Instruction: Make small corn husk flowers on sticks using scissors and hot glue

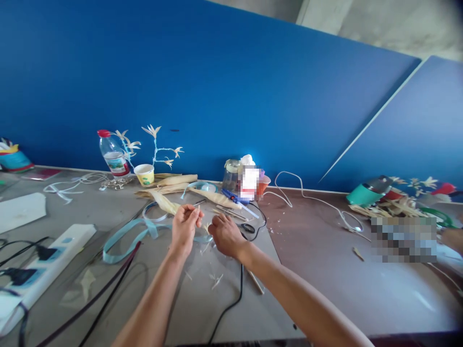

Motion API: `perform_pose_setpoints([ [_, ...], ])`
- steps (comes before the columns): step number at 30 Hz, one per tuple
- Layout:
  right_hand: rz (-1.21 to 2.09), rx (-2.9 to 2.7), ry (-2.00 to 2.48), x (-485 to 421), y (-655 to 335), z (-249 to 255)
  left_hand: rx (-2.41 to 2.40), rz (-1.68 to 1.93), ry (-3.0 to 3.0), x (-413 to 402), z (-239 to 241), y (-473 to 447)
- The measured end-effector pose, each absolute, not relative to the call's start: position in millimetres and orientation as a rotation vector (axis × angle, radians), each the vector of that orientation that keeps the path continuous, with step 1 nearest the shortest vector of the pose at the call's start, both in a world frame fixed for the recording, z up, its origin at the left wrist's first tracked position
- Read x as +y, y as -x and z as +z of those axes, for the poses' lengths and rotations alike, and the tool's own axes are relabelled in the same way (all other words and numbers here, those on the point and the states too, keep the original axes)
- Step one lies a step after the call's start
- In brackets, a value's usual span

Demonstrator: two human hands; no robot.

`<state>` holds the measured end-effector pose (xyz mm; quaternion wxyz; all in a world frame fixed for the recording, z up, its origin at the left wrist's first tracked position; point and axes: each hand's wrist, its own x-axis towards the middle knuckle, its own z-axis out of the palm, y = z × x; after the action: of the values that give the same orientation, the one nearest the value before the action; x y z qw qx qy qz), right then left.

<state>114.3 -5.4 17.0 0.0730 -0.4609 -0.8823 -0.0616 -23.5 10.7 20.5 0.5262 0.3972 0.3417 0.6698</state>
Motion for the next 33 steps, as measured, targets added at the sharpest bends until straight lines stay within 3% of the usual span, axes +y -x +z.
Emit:
perform_pose_setpoints([
  [9, 0.015, -2.461, 1.667, 43, -111, 51, 0.840, 1.844, -0.974, 5, 27, 24],
  [16, 0.090, -2.414, 1.761, 86, -90, 48, 0.932, 1.847, -1.013, 6, 24, 22],
  [24, 0.455, -2.364, 1.693, 23, -122, 40, 0.990, 1.783, -1.045, 5, 22, 20],
  [33, 0.336, -2.358, 1.812, -4, -112, 11, 1.063, 1.701, -1.080, 4, 20, 16],
])
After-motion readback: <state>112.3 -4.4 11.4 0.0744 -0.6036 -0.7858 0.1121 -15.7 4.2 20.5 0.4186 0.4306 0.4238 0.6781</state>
